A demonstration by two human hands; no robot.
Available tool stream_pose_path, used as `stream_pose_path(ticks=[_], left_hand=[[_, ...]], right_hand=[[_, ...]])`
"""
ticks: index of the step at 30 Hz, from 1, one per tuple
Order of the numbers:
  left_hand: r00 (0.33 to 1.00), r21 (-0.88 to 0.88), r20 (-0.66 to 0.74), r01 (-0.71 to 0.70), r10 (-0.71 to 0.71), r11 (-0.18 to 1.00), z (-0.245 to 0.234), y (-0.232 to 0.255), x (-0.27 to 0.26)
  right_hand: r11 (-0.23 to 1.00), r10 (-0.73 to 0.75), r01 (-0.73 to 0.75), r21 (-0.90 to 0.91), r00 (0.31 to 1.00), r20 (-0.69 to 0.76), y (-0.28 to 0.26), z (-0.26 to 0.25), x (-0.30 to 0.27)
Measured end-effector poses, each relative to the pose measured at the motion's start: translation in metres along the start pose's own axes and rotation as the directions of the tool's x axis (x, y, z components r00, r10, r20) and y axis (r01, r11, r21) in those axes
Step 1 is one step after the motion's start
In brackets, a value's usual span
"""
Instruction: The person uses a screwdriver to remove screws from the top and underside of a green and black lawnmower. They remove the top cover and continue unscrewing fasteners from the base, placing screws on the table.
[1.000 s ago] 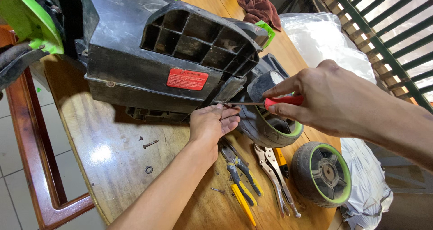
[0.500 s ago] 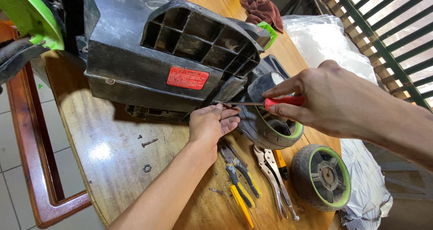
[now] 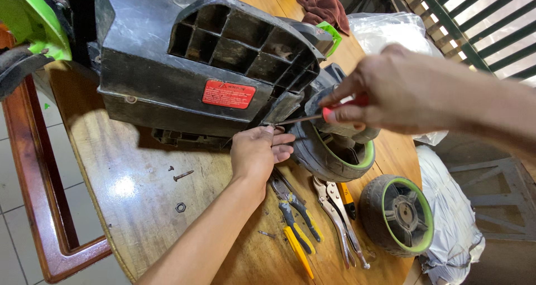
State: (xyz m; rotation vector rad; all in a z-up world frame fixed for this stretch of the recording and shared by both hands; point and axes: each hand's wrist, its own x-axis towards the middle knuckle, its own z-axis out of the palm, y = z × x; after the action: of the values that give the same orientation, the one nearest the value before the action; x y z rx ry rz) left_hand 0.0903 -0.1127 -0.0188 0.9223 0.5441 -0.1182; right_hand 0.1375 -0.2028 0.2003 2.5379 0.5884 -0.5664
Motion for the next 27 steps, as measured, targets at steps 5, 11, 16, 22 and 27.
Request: stream_pose_path(ticks=[5, 11, 16, 22, 27], left_hand=[[0.999, 0.057, -0.009, -0.030, 0.031, 0.998, -0.002, -0.002, 0.000], [0.999, -0.005, 0.022, -0.026, 0.026, 1.000, -0.004, -0.003, 0.006], [1.000, 0.032, -0.010, -0.017, 0.017, 0.999, -0.003, -0.004, 0.009], [0.997, 0.081, -0.039, -0.066, 0.069, 0.995, -0.002, -0.004, 0.001], [0.995, 0.126, -0.066, -0.067, 0.076, 0.990, -0.001, -0.003, -0.001]], right_hand=[[0.975, 0.095, -0.122, 0.187, 0.984, 0.149, 0.004, -0.018, 0.031], [0.912, 0.106, -0.150, 0.383, 0.985, 0.132, 0.005, -0.028, 0.026], [0.956, 0.153, -0.174, 0.237, 0.983, 0.103, 0.006, -0.025, 0.024], [0.920, 0.054, -0.097, 0.381, 0.991, 0.123, 0.004, -0.026, 0.030], [0.972, 0.130, -0.146, 0.184, 0.987, 0.100, 0.000, -0.028, 0.026]])
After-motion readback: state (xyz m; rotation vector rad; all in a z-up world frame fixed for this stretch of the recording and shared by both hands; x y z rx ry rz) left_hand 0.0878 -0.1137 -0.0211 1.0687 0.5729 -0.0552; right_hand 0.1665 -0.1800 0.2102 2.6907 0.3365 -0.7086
